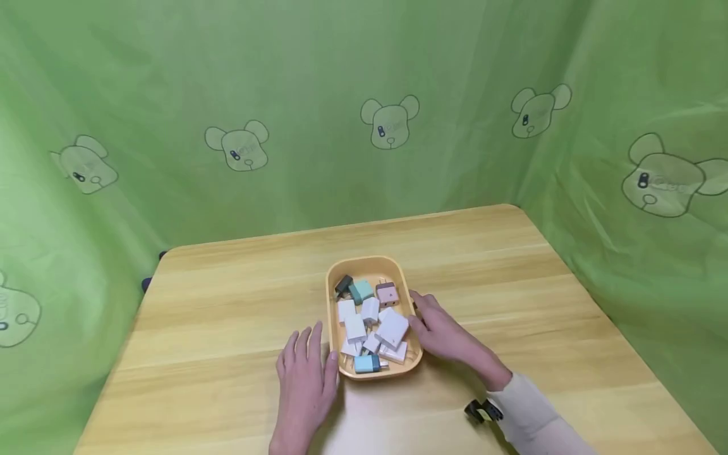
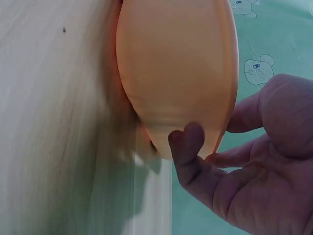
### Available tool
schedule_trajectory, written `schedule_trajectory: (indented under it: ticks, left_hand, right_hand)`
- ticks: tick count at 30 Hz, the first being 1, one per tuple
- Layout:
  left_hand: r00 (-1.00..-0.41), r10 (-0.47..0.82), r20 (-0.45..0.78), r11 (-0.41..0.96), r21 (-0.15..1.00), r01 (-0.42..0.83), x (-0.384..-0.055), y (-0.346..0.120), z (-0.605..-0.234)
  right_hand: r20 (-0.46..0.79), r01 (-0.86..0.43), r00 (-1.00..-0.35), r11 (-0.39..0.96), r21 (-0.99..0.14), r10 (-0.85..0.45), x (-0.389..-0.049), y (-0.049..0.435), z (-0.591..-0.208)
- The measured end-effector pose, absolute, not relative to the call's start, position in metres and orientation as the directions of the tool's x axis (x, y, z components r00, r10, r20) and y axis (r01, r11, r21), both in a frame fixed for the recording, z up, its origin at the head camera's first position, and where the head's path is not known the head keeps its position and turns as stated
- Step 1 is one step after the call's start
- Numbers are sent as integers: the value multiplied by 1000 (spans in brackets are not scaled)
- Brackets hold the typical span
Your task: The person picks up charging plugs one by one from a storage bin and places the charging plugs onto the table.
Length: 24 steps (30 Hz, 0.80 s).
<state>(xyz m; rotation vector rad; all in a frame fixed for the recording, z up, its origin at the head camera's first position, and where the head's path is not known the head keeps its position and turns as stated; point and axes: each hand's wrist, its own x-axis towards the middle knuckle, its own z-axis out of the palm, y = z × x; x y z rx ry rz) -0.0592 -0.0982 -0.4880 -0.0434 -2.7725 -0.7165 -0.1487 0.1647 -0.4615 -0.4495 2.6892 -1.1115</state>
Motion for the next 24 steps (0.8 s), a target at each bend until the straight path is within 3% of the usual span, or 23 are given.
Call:
schedule_trajectory:
  ticks: [13,24]
  left_hand:
    - [-977,-27,210,876,476,78,-62,-97,-488]
    - [-966,1,260,890,440,119,-69,-104,-481]
  right_hand:
    - [-49,-211,-934,660,-721,-353,-150,158,-461]
    - [-76,-193,-931,657,-728,-358,-155,153,-460]
